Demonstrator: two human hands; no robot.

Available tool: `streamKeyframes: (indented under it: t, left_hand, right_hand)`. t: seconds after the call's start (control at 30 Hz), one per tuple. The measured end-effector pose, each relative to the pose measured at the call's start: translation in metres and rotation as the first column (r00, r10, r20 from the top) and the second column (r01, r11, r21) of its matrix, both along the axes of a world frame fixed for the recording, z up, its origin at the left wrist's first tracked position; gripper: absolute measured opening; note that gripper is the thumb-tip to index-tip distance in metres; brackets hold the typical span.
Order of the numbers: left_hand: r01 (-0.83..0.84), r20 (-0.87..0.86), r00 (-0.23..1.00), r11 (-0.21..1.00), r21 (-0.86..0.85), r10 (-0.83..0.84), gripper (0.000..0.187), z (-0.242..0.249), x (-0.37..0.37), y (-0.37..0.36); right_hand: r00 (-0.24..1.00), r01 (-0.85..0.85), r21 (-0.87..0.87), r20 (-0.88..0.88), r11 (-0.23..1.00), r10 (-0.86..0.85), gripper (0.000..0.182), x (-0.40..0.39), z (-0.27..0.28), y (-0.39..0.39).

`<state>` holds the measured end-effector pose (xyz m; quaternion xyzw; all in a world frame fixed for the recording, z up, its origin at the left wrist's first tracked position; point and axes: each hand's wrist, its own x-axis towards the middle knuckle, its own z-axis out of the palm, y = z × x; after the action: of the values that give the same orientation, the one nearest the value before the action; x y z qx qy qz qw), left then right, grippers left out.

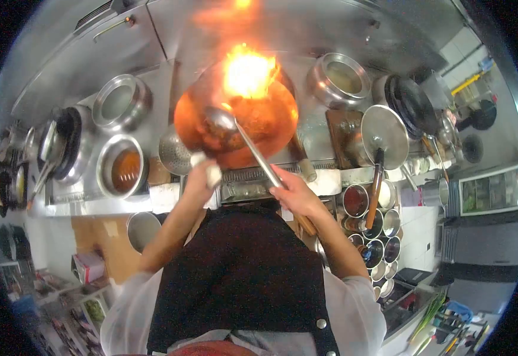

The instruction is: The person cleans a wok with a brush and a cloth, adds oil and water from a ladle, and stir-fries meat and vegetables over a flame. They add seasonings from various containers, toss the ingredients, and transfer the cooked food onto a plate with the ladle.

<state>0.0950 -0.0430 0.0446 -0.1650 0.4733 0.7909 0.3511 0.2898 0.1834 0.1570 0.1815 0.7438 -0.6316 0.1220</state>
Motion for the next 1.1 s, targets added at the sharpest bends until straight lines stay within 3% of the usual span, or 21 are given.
streamKeyframes:
  t: [0.07, 0.1, 0.17, 0.27, 0.33, 0.47, 0.5, 0.6, 0.67, 0.8, 0.87, 0.93, 1.03, 1.07, 1.1]
  left_hand:
    - [0.116, -0.030, 0.993, 0.993, 0.009, -0.115, 0.007, 0.021, -0.032, 0.025]
    - [0.106, 0.013, 0.994, 0.994, -0.022, -0.105, 0.008, 0.024, -0.043, 0.040]
    - [0.101, 0.053, 0.994, 0.993, -0.063, -0.098, 0.011, 0.010, -0.061, 0.058]
    - [0.031, -0.070, 0.997, 0.991, 0.129, -0.022, 0.011, -0.062, -0.060, 0.051]
    - [0.044, -0.012, 0.999, 0.998, 0.034, -0.043, 0.012, -0.042, -0.021, 0.020]
    - [0.071, -0.023, 0.997, 0.965, -0.254, -0.080, 0.014, -0.044, 0.037, -0.024]
    - [0.081, 0.003, 0.996, 0.943, -0.323, -0.084, 0.015, -0.032, 0.043, -0.028]
    - [-0.027, 0.064, 0.997, 0.993, -0.113, 0.034, 0.014, 0.037, 0.006, -0.004]
    - [0.041, 0.113, 0.993, 0.996, -0.074, -0.033, 0.012, 0.064, -0.021, 0.014]
    - [0.054, 0.127, 0.991, 0.992, -0.118, -0.039, 0.011, 0.043, -0.044, 0.043]
    - [0.030, 0.102, 0.995, 0.997, -0.068, -0.023, 0.013, 0.013, -0.022, 0.035]
    - [0.070, 0.212, 0.977, 0.982, -0.175, -0.031, 0.016, 0.033, 0.032, 0.009]
    - [0.137, 0.175, 0.979, 0.970, -0.200, -0.102, 0.012, 0.073, 0.046, -0.001]
    - [0.036, 0.192, 0.981, 0.989, -0.146, -0.007, 0.010, 0.085, 0.027, 0.012]
    - [0.056, 0.196, 0.980, 0.994, -0.091, -0.038, 0.011, 0.090, 0.001, 0.024]
  right_hand:
    - [1.000, 0.009, -0.145, 0.004, 0.989, -0.009, 0.075, 0.008, -0.005, 0.001]
    - [0.997, -0.041, -0.088, 0.069, 0.995, 0.047, 0.075, 0.004, -0.009, 0.009]
    - [0.995, -0.096, 0.249, 0.053, 0.964, 0.085, 0.075, -0.015, -0.036, 0.024]
    - [0.997, -0.073, 0.503, 0.045, 0.861, 0.058, 0.076, -0.046, -0.027, 0.039]
    - [1.000, -0.023, 0.599, -0.001, 0.800, 0.029, 0.076, -0.057, -0.051, 0.057]
    - [0.964, 0.121, 0.542, -0.264, 0.831, 0.032, 0.076, -0.024, -0.028, 0.050]
    - [0.986, 0.095, 0.415, -0.167, 0.905, -0.027, 0.074, -0.014, -0.012, 0.047]
    - [0.994, 0.102, 0.179, -0.043, 0.978, -0.096, 0.071, 0.006, -0.001, 0.044]
    - [0.992, 0.116, 0.138, 0.037, 0.984, -0.122, 0.073, 0.001, 0.010, 0.047]
    - [0.967, 0.196, 0.122, -0.189, 0.973, -0.171, 0.075, -0.015, -0.016, 0.062]
    - [0.949, 0.267, 0.049, -0.186, 0.962, -0.254, 0.075, -0.028, -0.005, 0.062]
    - [0.934, 0.304, -0.001, -0.197, 0.953, -0.298, 0.076, -0.029, 0.000, 0.065]
    - [0.917, 0.338, -0.043, -0.209, 0.940, -0.339, 0.076, -0.025, 0.000, 0.062]
    - [0.913, 0.345, -0.070, -0.206, 0.936, -0.352, 0.076, -0.026, -0.002, 0.063]
    - [0.907, 0.355, -0.097, -0.204, 0.930, -0.368, 0.076, -0.026, -0.003, 0.062]
